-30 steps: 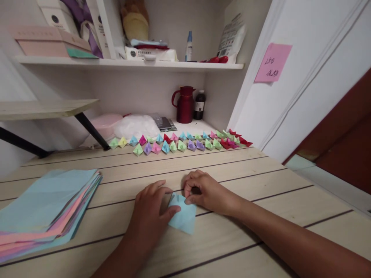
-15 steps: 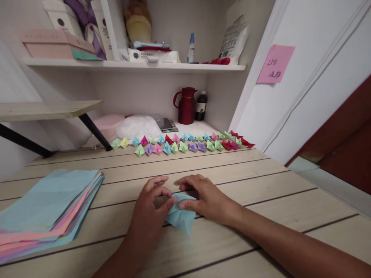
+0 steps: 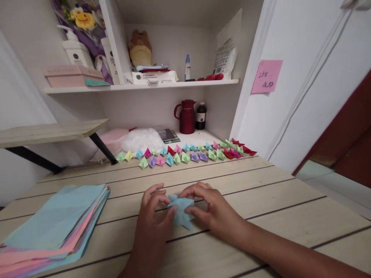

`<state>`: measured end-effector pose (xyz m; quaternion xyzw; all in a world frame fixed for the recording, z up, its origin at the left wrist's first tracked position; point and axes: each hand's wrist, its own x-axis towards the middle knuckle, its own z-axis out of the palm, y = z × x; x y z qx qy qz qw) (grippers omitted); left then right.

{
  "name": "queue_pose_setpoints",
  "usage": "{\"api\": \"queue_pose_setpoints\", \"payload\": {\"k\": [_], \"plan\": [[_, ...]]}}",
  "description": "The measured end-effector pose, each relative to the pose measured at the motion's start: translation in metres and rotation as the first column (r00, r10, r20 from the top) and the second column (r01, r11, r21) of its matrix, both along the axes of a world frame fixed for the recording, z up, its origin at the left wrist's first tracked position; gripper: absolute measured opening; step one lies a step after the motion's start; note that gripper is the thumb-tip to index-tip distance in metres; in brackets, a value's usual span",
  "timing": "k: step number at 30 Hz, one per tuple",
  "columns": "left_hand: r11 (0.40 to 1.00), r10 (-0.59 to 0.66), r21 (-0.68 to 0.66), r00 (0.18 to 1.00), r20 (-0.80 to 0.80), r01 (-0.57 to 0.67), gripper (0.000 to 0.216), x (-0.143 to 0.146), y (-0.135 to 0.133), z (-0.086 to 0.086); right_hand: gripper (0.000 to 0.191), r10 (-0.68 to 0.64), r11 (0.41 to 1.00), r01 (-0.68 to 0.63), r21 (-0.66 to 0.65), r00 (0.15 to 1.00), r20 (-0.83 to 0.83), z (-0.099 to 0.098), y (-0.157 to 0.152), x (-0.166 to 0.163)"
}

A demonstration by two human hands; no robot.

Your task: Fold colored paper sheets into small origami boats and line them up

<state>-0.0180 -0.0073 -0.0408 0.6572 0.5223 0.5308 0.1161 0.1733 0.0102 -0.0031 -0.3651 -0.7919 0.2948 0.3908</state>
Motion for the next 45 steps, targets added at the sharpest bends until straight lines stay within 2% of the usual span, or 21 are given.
{"api": "queue_pose_setpoints", "payload": {"k": [1,4,5,9,13,16,19,21,24,27,30,32,35,36,38,40,41,43,45], "plan": [[1.0,0.001,-0.002,1.0,-0.001,-0.001,0.009,0.0,0.0,0.0,0.026,0.014,0.998,-0.016,0.057,0.999,0.038,0.002,-0.001,0.001],[0.998,-0.056,-0.022,0.997,-0.047,0.055,0.041,0.0,-0.001,0.003,0.029,0.058,0.979,-0.081,0.187,0.99,0.128,0.005,-0.004,0.004],[0.995,-0.091,-0.036,0.992,-0.084,0.088,0.045,0.0,-0.001,0.004,0.029,0.065,0.972,-0.096,0.215,0.987,0.146,0.006,-0.004,0.005],[0.983,-0.169,-0.107,0.971,-0.169,0.152,0.026,-0.002,-0.003,0.009,0.033,0.053,0.965,-0.089,0.248,0.988,0.148,0.007,-0.004,0.007],[0.983,-0.144,-0.129,0.987,-0.076,0.134,0.017,0.001,-0.007,0.015,0.035,0.039,0.97,-0.068,0.233,0.991,0.126,0.008,-0.002,0.008],[0.954,-0.213,-0.212,0.977,0.013,0.211,0.01,0.005,-0.009,0.019,0.031,0.053,0.977,-0.073,0.198,0.993,0.104,0.009,-0.002,0.008],[0.894,-0.231,-0.358,0.962,0.146,0.269,0.007,0.008,-0.01,0.021,0.024,0.104,0.994,-0.103,0.036,0.994,-0.018,0.011,-0.003,0.008],[0.854,-0.185,-0.42,0.933,0.308,0.308,0.014,0.009,-0.009,0.021,0.033,0.128,0.975,-0.154,-0.161,0.979,-0.16,0.011,-0.004,0.007],[0.822,-0.096,-0.41,0.806,0.585,0.395,0.022,0.01,-0.007,0.019,0.074,0.097,0.884,-0.245,-0.399,0.93,-0.355,0.005,-0.003,0.004],[0.831,-0.005,-0.374,0.68,0.734,0.411,0.027,0.011,-0.005,0.016,0.107,0.007,0.766,-0.315,-0.56,0.875,-0.483,-0.003,-0.002,-0.004],[0.843,0.006,-0.325,0.597,0.802,0.429,0.03,0.014,-0.005,0.013,0.115,-0.096,0.65,-0.398,-0.648,0.802,-0.589,-0.006,-0.001,-0.009],[0.838,-0.027,-0.3,0.583,0.812,0.457,0.029,0.017,-0.006,0.01,0.098,-0.141,0.628,-0.429,-0.649,0.758,-0.637,-0.005,0.0,-0.011],[0.826,-0.064,-0.303,0.613,0.788,0.476,0.026,0.02,-0.006,0.006,0.051,-0.14,0.642,-0.426,-0.637,0.752,-0.644,-0.004,0.002,-0.01],[0.828,-0.066,-0.311,0.633,0.771,0.466,0.025,0.02,-0.005,0.005,0.043,-0.135,0.645,-0.416,-0.641,0.764,-0.631,-0.004,0.002,-0.01],[0.847,-0.062,-0.327,0.69,0.721,0.418,0.024,0.018,-0.004,0.004,0.04,-0.129,0.647,-0.387,-0.657,0.794,-0.595,-0.004,0.001,-0.01],[0.88,-0.066,-0.333,0.781,0.62,0.339,0.02,0.014,-0.003,0.005,0.039,-0.118,0.671,-0.336,-0.661,0.831,-0.543,-0.005,0.001,-0.01],[0.896,-0.076,-0.331,0.836,0.544,0.297,0.018,0.012,-0.003,0.006,0.037,-0.1,0.703,-0.299,-0.645,0.857,-0.506,-0.006,0.001,-0.01],[0.925,-0.097,-0.311,0.928,0.36,0.218,0.014,0.01,-0.004,0.008,0.027,-0.067,0.825,-0.172,-0.538,0.916,-0.395,-0.007,0.002,-0.008],[0.954,-0.098,-0.26,0.976,0.195,0.148,0.011,0.008,-0.004,0.01,0.011,-0.045,0.961,-0.023,-0.276,0.97,-0.238,-0.007,0.004,-0.004]]}}
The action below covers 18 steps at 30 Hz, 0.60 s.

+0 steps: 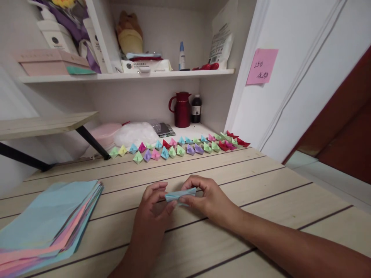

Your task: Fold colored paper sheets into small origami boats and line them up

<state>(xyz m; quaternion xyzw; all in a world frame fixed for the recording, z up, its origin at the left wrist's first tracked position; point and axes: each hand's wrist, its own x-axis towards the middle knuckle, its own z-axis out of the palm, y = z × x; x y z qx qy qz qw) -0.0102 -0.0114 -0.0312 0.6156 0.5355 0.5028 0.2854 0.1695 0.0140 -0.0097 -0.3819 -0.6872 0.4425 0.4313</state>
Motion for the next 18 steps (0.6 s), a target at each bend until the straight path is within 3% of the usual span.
{"api": "queue_pose_setpoints", "payload": {"k": [2,4,6,8,13,18], "plan": [[0.995,0.049,0.095,0.994,-0.094,-0.04,0.019,-0.002,0.001,-0.002,0.008,-0.102,0.929,0.029,0.369,0.978,0.18,0.0,0.003,0.006],[0.98,0.102,0.183,0.981,-0.168,-0.071,0.044,-0.005,0.005,-0.006,0.017,-0.218,0.769,-0.033,0.638,0.925,0.311,0.001,0.006,0.012],[0.97,0.141,0.232,0.952,-0.271,-0.077,0.064,-0.009,0.008,-0.011,0.02,-0.31,0.648,-0.119,0.752,0.861,0.403,0.0,0.008,0.016],[0.97,0.152,0.236,0.907,-0.394,-0.06,0.066,-0.012,0.011,-0.015,0.018,-0.347,0.61,-0.198,0.767,0.804,0.483,-0.001,0.009,0.015],[0.979,0.075,0.198,0.805,-0.588,0.053,0.045,-0.014,0.006,-0.014,0.01,-0.291,0.649,-0.368,0.666,0.688,0.664,-0.009,0.005,0.008],[0.974,-0.037,0.14,0.737,-0.675,0.178,0.029,-0.01,0.001,-0.007,0.02,-0.088,0.811,-0.373,0.451,0.685,0.724,-0.009,0.008,0.016]]}}
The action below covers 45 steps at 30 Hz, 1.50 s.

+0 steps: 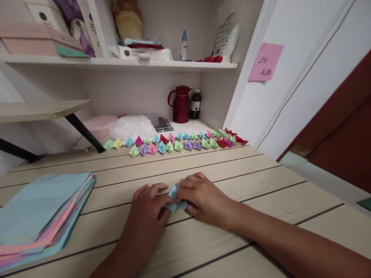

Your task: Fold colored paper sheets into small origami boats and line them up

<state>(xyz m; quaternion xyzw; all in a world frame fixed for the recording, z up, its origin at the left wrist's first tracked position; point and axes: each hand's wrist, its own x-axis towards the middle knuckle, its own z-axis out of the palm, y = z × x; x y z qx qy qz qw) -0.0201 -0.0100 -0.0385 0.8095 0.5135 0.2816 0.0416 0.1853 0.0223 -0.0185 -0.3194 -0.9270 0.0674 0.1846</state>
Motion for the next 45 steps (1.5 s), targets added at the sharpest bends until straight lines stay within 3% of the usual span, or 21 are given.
{"api": "queue_pose_setpoints", "payload": {"k": [4,11,14,24,28,31,33,35,39,42,45], "plan": [[0.995,-0.022,-0.094,1.0,0.017,0.023,0.023,-0.002,0.001,0.001,0.023,-0.044,0.983,0.033,-0.182,0.998,-0.054,0.006,0.01,0.014],[0.977,0.094,-0.201,0.986,0.141,-0.064,0.009,-0.007,0.007,0.001,0.008,-0.064,0.982,0.039,-0.185,0.989,-0.132,0.001,0.018,0.015],[0.973,0.122,-0.213,0.98,0.157,-0.087,0.018,-0.006,0.008,0.002,0.005,-0.12,0.978,0.092,-0.189,0.983,-0.141,-0.003,0.018,0.01],[0.972,0.202,-0.127,0.979,0.015,-0.199,0.01,0.003,0.008,0.001,0.013,-0.243,0.961,0.23,-0.155,0.967,-0.071,-0.005,0.013,0.0],[0.971,0.205,-0.122,0.978,-0.034,-0.208,0.012,0.003,0.007,0.002,0.044,-0.266,0.953,0.233,-0.196,0.95,-0.164,-0.008,0.012,0.0],[0.972,0.201,-0.111,0.978,-0.049,-0.206,0.008,0.002,0.007,0.0,0.042,-0.215,0.963,0.167,-0.21,0.947,-0.236,-0.011,0.013,-0.001],[0.98,0.18,-0.082,0.983,-0.044,-0.183,0.003,0.002,0.007,-0.002,0.026,-0.166,0.976,0.123,-0.182,0.956,-0.243,-0.012,0.014,-0.002],[0.993,0.117,-0.028,0.993,-0.032,-0.118,0.018,0.001,0.007,-0.005,0.013,-0.138,0.982,0.102,-0.161,0.963,-0.231,-0.013,0.017,-0.001],[0.996,-0.058,0.066,0.992,-0.108,0.065,0.04,0.003,0.007,-0.005,0.016,-0.117,0.982,0.085,-0.168,0.974,-0.192,-0.012,0.025,0.006],[0.985,-0.171,-0.005,0.965,-0.196,0.174,0.047,0.007,0.006,0.002,0.02,-0.096,0.978,0.061,-0.199,0.98,-0.172,-0.01,0.028,0.011],[0.981,-0.192,-0.067,0.954,-0.232,0.182,0.047,0.009,0.004,0.009,0.015,-0.106,0.967,0.06,-0.246,0.978,-0.178,-0.007,0.028,0.013]]}}
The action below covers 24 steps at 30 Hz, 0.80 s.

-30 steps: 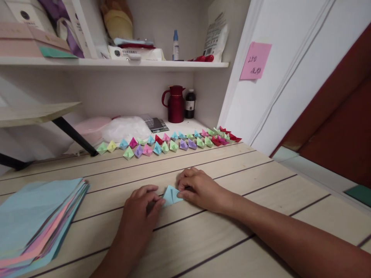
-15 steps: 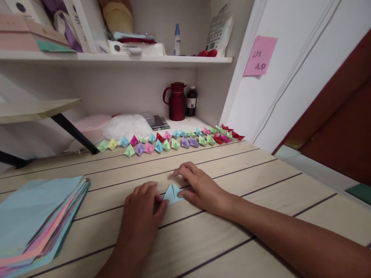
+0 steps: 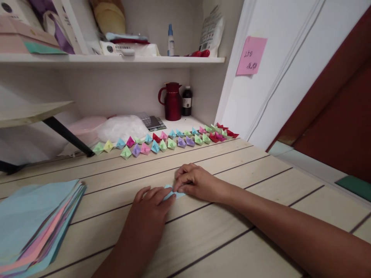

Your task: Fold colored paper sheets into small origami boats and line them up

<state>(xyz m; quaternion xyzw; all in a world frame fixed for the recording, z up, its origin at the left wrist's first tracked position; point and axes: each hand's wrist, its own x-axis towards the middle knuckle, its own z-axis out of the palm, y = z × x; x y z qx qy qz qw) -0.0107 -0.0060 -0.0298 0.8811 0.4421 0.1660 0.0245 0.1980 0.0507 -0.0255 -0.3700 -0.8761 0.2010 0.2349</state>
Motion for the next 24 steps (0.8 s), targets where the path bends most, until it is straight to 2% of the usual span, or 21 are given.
{"api": "queue_pose_setpoints", "payload": {"k": [3,7,10,13,16,20,22,24], "plan": [[1.0,0.015,0.003,1.0,0.02,-0.015,0.045,-0.001,-0.002,0.002,0.013,-0.001,1.0,0.001,-0.017,1.0,0.015,0.005,-0.001,0.0],[0.999,0.03,0.023,0.998,0.051,-0.031,0.047,-0.006,-0.004,0.001,0.026,0.052,0.998,-0.051,-0.022,0.996,0.071,0.011,-0.001,0.005],[0.994,0.081,0.062,0.995,0.064,-0.085,0.035,-0.011,-0.003,-0.002,0.032,0.071,0.997,-0.069,-0.031,0.995,0.065,0.011,-0.001,0.008],[0.985,0.154,0.056,0.983,0.103,-0.16,0.022,-0.014,-0.002,-0.005,0.023,0.04,0.999,-0.039,-0.034,0.999,0.026,0.007,0.0,0.007],[0.981,0.195,-0.027,0.971,0.142,-0.193,0.02,-0.014,0.001,-0.006,0.004,-0.055,0.998,0.053,-0.047,0.998,-0.038,0.001,0.002,0.001],[0.963,0.263,-0.124,0.935,0.237,-0.239,0.022,-0.013,0.004,-0.005,0.023,-0.155,0.987,0.154,-0.041,0.987,-0.036,-0.005,0.004,-0.007],[0.939,0.343,-0.142,0.891,0.297,-0.314,0.027,-0.013,0.005,-0.006,0.039,-0.169,0.986,0.169,-0.016,0.986,-0.005,-0.007,0.003,-0.009],[0.921,0.39,-0.148,0.867,0.309,-0.361,0.029,-0.014,0.007,-0.007,0.046,-0.164,0.987,0.164,-0.004,0.986,0.016,-0.007,0.002,-0.011]]}}
